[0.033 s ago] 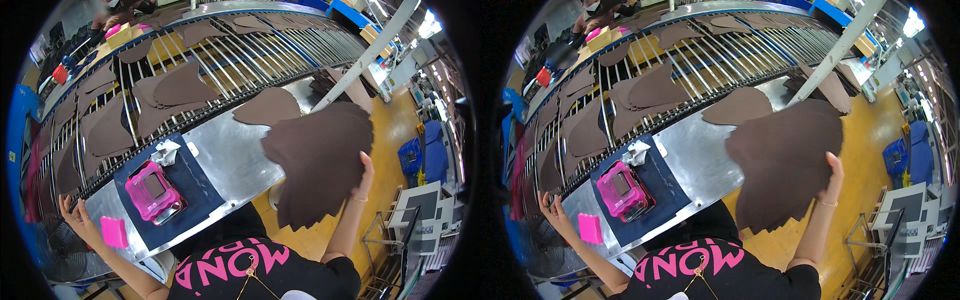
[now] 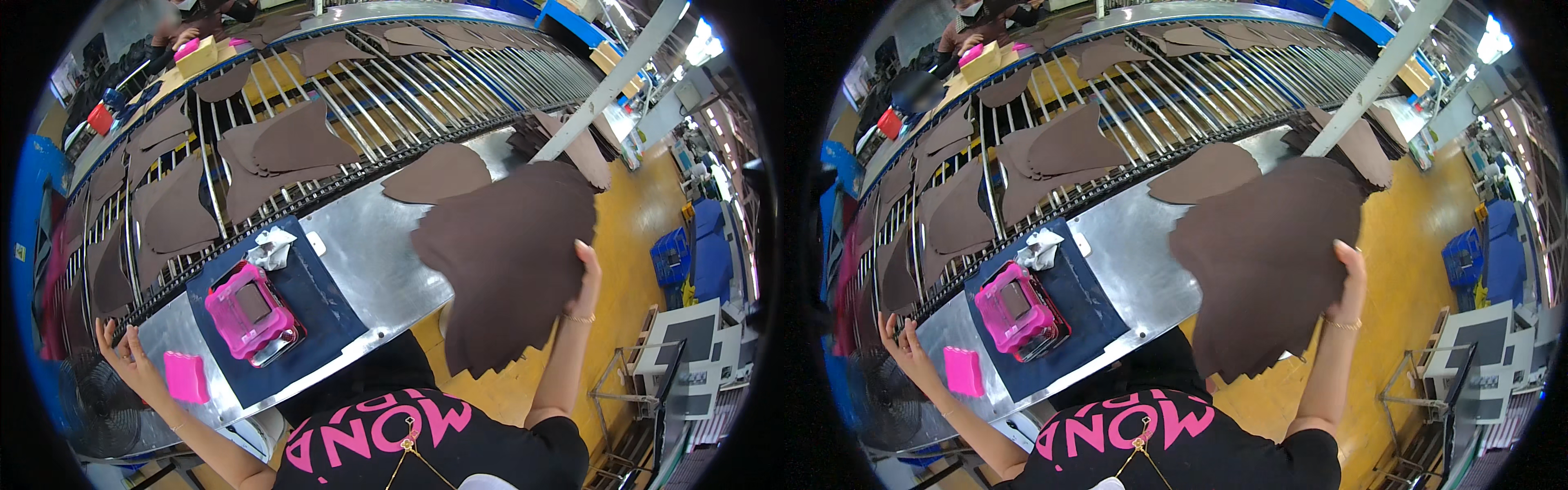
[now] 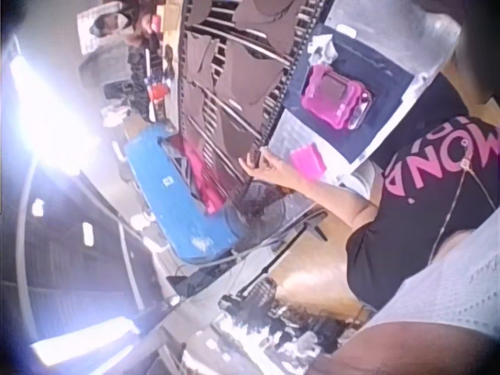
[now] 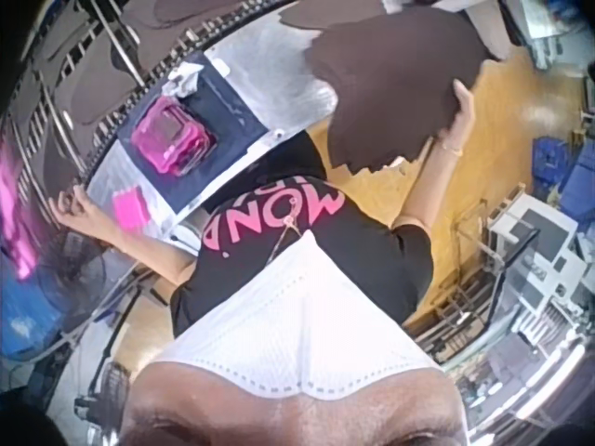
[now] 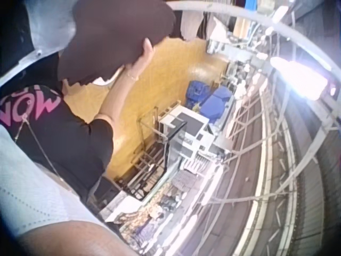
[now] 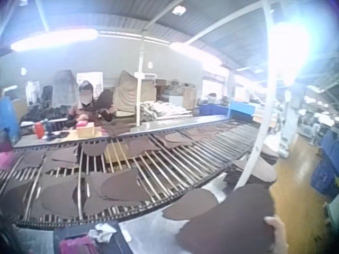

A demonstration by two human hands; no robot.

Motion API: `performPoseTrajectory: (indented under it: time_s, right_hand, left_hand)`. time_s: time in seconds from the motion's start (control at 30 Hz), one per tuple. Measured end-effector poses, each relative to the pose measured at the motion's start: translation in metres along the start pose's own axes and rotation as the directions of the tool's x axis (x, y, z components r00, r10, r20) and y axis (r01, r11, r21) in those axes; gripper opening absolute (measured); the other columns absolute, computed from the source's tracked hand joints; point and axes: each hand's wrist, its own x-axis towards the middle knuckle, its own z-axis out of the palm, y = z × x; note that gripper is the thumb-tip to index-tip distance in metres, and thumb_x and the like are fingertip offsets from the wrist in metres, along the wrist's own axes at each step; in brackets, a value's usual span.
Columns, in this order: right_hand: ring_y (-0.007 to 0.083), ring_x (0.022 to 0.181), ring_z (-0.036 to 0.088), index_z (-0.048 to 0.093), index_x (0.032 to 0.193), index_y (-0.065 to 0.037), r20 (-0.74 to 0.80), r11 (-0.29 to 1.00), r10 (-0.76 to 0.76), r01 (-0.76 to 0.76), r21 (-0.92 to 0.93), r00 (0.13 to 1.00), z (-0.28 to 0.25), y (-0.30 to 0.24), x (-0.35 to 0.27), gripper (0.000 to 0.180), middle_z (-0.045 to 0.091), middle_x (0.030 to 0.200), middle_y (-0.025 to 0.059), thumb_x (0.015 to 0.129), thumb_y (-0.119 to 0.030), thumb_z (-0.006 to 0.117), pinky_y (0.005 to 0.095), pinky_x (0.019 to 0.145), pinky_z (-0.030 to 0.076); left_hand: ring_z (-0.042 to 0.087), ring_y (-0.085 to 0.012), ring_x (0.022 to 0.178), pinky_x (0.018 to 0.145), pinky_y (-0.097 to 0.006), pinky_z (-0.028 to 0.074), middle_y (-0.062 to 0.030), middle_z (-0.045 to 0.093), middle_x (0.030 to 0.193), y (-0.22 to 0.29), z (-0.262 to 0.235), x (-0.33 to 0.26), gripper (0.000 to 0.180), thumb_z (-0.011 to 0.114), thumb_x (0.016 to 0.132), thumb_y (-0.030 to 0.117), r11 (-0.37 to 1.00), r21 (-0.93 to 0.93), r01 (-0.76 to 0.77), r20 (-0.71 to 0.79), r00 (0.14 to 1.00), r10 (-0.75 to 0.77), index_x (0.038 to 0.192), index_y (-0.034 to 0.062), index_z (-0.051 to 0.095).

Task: The person picks brown fabric pieces from a conveyor belt, briefly lifts them to check orientation, and stacks them on a metal table. The process repeats continuously as more pieces arrive on the belt.

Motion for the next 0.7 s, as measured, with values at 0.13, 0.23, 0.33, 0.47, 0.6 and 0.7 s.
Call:
performPoseTrajectory:
  time_s: [0.13, 0.23, 0.33, 0.47, 0.6, 0.7]
  right_hand:
    - [0.0188, 0.083, 0.064, 0.051, 0.118, 0.002, 0.329, 0.991, 0.057, -0.012, -0.136, 0.943, 0.081, 0.021, 0.048, 0.045, 0.062, 0.101, 0.0118, 0.078, -0.012, 0.066, 0.0311, 0.073, 0.055]
    - [0.0206, 0.091, 0.063, 0.043, 0.126, 0.008, 0.52, 0.955, 0.134, 0.029, -0.294, 0.843, 0.121, 0.022, 0.106, 0.061, 0.059, 0.108, 0.0178, 0.072, -0.005, 0.07, 0.0328, 0.077, 0.055]
    - [0.0216, 0.092, 0.064, 0.043, 0.124, 0.011, 0.561, 0.9, 0.202, 0.073, -0.43, 0.803, 0.153, 0.027, 0.151, 0.068, 0.062, 0.103, 0.0181, 0.068, -0.009, 0.076, 0.0342, 0.078, 0.055]
    - [0.0272, 0.096, 0.063, 0.042, 0.132, 0.005, 0.484, 0.503, 0.105, 0.374, -0.779, 0.869, 0.12, 0.067, 0.269, 0.071, 0.062, 0.106, 0.0182, 0.071, -0.01, 0.075, 0.0367, 0.083, 0.053]
    - [0.0368, 0.112, 0.054, 0.04, 0.138, -0.008, 0.588, -0.169, -0.243, 0.563, -0.809, 0.772, 0.122, 0.111, 0.273, 0.068, 0.054, 0.123, 0.0233, 0.076, -0.017, 0.066, 0.0427, 0.095, 0.045]
    - [0.0319, 0.12, 0.049, 0.056, 0.125, -0.009, 0.787, -0.192, -0.284, 0.771, -0.607, 0.548, 0.153, 0.151, 0.207, 0.049, 0.053, 0.129, 0.0164, 0.082, -0.03, 0.067, 0.0433, 0.098, 0.041]
  left_hand:
    - [0.057, -0.0144, 0.092, 0.082, -0.026, 0.044, -0.009, 0.05, 0.127, -0.003, -0.015, -0.007, 0.05, 0.056, 0.095, 0.014, 1.0, 0.003, -0.003, -0.068, 0.998, 0.003, 0.141, 0.0115, 0.036]
    - [0.057, -0.0149, 0.093, 0.083, -0.027, 0.044, -0.0093, 0.05, 0.127, -0.006, -0.04, -0.015, 0.049, 0.055, 0.096, 0.014, 0.995, 0.093, 0.023, -0.13, 0.991, -0.01, 0.141, 0.0114, 0.036]
    - [0.057, -0.0144, 0.093, 0.083, -0.027, 0.044, -0.0087, 0.049, 0.127, -0.01, -0.046, -0.027, 0.05, 0.056, 0.096, 0.015, 0.989, 0.119, 0.092, -0.177, 0.982, -0.07, 0.141, 0.0113, 0.036]
    - [0.057, -0.0138, 0.091, 0.081, -0.026, 0.044, -0.0077, 0.049, 0.127, -0.019, -0.044, -0.03, 0.05, 0.057, 0.095, 0.015, 0.985, 0.12, 0.125, -0.174, 0.979, -0.103, 0.141, 0.0112, 0.037]
    - [0.056, -0.0122, 0.089, 0.079, -0.025, 0.044, -0.0071, 0.049, 0.126, -0.012, -0.049, -0.028, 0.05, 0.057, 0.095, 0.016, 0.978, 0.159, 0.133, -0.189, 0.977, -0.102, 0.141, 0.0108, 0.036]
    - [0.055, -0.0108, 0.087, 0.078, -0.024, 0.043, -0.0065, 0.048, 0.125, -0.02, -0.051, -0.028, 0.051, 0.057, 0.095, 0.015, 0.981, 0.155, 0.12, -0.181, 0.979, -0.091, 0.141, 0.0106, 0.036]
